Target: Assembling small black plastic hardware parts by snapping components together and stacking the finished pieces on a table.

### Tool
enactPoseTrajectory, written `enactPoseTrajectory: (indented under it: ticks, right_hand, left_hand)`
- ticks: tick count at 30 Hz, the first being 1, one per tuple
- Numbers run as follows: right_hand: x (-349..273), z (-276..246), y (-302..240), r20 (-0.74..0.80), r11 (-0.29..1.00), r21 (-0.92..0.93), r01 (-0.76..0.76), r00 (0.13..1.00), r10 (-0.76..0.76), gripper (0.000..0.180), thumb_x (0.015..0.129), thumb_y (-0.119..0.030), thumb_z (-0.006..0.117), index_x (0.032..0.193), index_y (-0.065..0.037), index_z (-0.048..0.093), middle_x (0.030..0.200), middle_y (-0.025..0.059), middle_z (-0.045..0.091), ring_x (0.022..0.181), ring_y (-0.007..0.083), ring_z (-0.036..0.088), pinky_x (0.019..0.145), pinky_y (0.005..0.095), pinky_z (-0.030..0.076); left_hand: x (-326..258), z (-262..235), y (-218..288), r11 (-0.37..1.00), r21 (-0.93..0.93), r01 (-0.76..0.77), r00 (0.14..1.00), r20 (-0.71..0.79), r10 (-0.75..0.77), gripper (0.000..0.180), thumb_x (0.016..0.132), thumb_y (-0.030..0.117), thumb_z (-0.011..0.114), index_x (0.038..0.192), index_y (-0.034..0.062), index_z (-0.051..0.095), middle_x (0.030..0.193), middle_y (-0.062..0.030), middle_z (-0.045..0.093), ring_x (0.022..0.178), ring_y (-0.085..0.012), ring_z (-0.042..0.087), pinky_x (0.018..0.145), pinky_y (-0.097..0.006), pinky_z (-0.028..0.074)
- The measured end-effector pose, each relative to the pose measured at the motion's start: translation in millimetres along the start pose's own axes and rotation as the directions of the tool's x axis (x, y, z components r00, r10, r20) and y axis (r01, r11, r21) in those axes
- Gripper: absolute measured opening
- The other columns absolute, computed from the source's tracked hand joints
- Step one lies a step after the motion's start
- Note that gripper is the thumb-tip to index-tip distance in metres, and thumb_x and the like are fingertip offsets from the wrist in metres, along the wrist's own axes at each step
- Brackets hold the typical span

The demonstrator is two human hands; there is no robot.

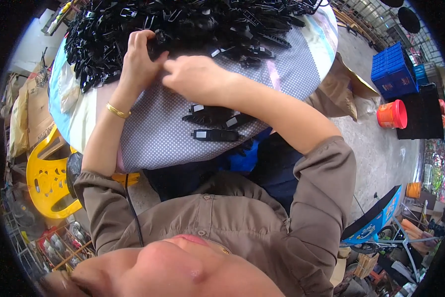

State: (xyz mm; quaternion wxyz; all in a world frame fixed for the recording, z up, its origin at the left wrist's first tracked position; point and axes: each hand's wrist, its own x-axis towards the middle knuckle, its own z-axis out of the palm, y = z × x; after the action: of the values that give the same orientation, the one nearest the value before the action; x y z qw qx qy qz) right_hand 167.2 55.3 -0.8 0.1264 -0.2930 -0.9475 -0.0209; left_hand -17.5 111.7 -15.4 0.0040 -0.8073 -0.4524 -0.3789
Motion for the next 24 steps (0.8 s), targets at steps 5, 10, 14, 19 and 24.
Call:
enactPoseTrajectory:
  ticks: [5,10,14,19,24]
  right_hand:
    - [-50,-13,19,-0.136,0.968,0.193,-0.159,0.973,0.187,0.028,0.076,-0.006,0.066,0.103,-0.002,0.064,0.100,0.0111,0.062,0.095,0.0298,0.059,0.083,0.0378,0.050]
    - [-81,-16,14,-0.291,0.953,0.252,-0.166,0.926,0.238,0.024,0.076,-0.002,0.063,0.100,-0.003,0.065,0.100,0.0108,0.063,0.094,0.0293,0.060,0.082,0.0381,0.050]
    - [-92,-35,9,-0.193,0.918,0.323,-0.231,0.933,0.303,0.028,0.081,-0.003,0.061,0.109,-0.003,0.064,0.094,0.0118,0.064,0.091,0.0297,0.061,0.081,0.0389,0.049]
    - [-103,-26,5,-0.050,0.823,0.527,-0.212,0.959,0.279,0.029,0.088,-0.008,0.057,0.117,-0.006,0.061,0.094,0.0147,0.064,0.086,0.0317,0.063,0.076,0.0364,0.050]
    - [-101,-36,4,0.060,0.752,0.551,-0.361,0.917,0.395,0.025,0.085,-0.010,0.064,0.109,-0.005,0.062,0.095,0.0143,0.065,0.085,0.0286,0.064,0.073,0.0352,0.051]
  left_hand:
    - [-10,-11,30,0.987,-0.142,-0.072,0.989,0.115,0.089,0.055,0.073,0.000,0.069,0.122,0.0049,0.046,0.116,-0.0189,0.049,0.090,-0.0399,0.061,0.077,-0.043,0.053]
    - [-12,-14,51,0.972,-0.219,-0.082,0.978,0.170,0.120,0.065,0.072,-0.003,0.067,0.132,0.0085,0.044,0.122,-0.0176,0.046,0.086,-0.0380,0.061,0.074,-0.042,0.054]
    - [-16,-23,55,0.914,-0.357,-0.192,0.954,0.152,0.260,0.056,0.076,-0.001,0.067,0.128,0.0076,0.047,0.120,-0.0151,0.047,0.083,-0.0306,0.062,0.071,-0.036,0.054]
    - [-23,-26,67,0.853,-0.522,0.011,0.855,0.446,0.263,0.024,0.084,0.001,0.062,0.107,0.0033,0.056,0.107,-0.0122,0.053,0.082,-0.0252,0.061,0.070,-0.032,0.052]
    - [-24,-23,64,0.933,-0.343,-0.114,0.855,0.445,0.268,0.019,0.082,0.006,0.066,0.100,0.0016,0.060,0.098,-0.0110,0.058,0.089,-0.0279,0.059,0.080,-0.036,0.050]
